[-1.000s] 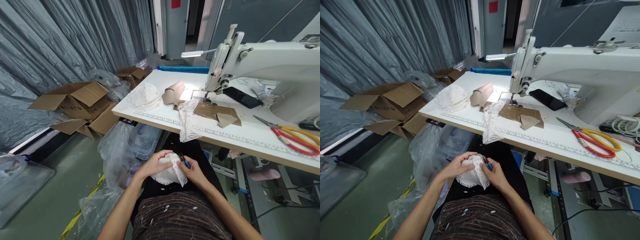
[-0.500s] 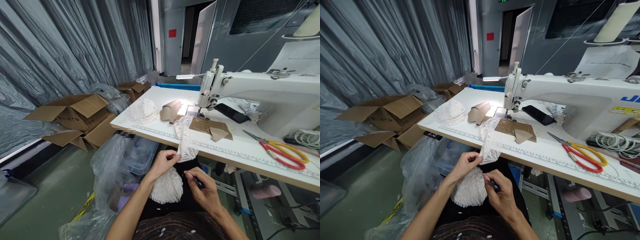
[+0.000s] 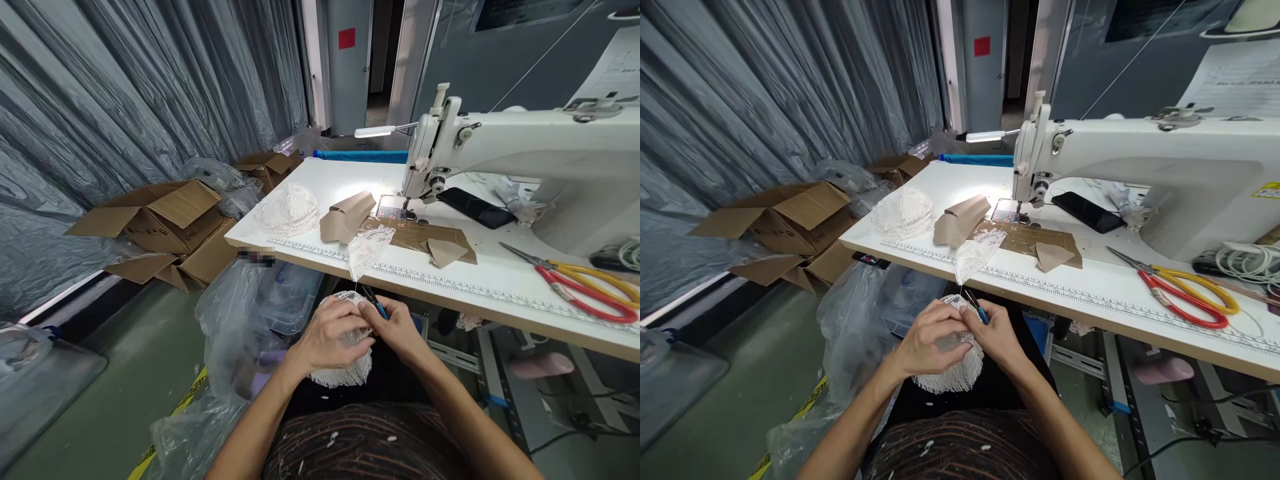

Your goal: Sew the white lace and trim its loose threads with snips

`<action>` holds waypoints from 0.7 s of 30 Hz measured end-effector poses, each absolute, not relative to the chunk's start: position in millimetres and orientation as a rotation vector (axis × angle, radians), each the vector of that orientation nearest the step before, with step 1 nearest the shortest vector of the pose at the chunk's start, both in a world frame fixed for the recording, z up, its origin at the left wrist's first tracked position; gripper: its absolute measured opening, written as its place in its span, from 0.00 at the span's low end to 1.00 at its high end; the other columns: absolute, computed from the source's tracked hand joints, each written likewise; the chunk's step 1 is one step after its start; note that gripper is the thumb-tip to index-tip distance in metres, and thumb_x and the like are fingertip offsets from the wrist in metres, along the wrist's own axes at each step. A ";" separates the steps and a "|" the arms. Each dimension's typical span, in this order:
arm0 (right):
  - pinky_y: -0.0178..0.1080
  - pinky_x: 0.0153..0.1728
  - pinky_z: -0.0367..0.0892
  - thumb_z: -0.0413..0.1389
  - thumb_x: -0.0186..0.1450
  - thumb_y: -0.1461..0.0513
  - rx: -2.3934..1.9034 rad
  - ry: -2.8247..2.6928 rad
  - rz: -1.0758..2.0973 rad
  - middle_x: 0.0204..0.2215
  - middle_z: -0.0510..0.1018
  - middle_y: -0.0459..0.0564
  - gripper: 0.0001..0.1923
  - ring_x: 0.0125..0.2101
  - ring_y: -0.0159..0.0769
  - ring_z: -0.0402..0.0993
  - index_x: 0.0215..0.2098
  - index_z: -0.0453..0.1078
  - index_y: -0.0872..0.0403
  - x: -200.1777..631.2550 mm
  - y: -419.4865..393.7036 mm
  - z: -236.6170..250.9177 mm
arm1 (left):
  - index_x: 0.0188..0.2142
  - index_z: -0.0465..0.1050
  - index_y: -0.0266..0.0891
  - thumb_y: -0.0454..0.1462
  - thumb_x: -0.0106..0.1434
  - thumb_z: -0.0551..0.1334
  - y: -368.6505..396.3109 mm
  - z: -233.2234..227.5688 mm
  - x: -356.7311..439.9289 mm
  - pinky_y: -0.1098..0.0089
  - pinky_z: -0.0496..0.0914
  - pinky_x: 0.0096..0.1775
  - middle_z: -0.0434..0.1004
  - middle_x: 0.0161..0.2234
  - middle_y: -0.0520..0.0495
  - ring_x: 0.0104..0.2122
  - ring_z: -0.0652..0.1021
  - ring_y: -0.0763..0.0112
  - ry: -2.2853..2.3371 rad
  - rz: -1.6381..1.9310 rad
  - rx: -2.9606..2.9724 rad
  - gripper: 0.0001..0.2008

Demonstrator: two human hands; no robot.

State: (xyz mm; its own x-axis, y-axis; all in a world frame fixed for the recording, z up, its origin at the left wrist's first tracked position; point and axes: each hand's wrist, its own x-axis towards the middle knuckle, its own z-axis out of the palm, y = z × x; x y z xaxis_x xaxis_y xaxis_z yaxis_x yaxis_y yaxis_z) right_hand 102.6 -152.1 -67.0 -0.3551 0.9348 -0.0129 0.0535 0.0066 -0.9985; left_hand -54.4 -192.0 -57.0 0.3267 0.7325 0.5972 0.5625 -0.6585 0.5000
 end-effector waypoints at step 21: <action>0.36 0.30 0.61 0.39 0.71 0.50 -1.190 -2.011 1.081 0.27 0.76 0.47 0.23 0.28 0.37 0.70 0.34 0.69 0.53 115.4 -134.0 -79.1 | 0.40 0.75 0.35 0.40 0.46 0.75 -166.1 -80.9 -70.7 0.72 0.68 0.35 0.78 0.30 0.49 0.28 0.76 0.74 1.054 1.196 0.762 0.22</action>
State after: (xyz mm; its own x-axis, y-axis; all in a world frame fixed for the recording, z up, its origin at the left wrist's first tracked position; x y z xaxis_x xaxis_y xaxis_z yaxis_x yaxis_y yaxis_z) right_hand 115.4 -134.0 -79.1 -0.4494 0.8912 0.0620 0.4400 0.2812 -0.8529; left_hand -70.7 -166.1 -80.9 0.0276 0.9713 -0.2364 -0.3566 0.2305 0.9054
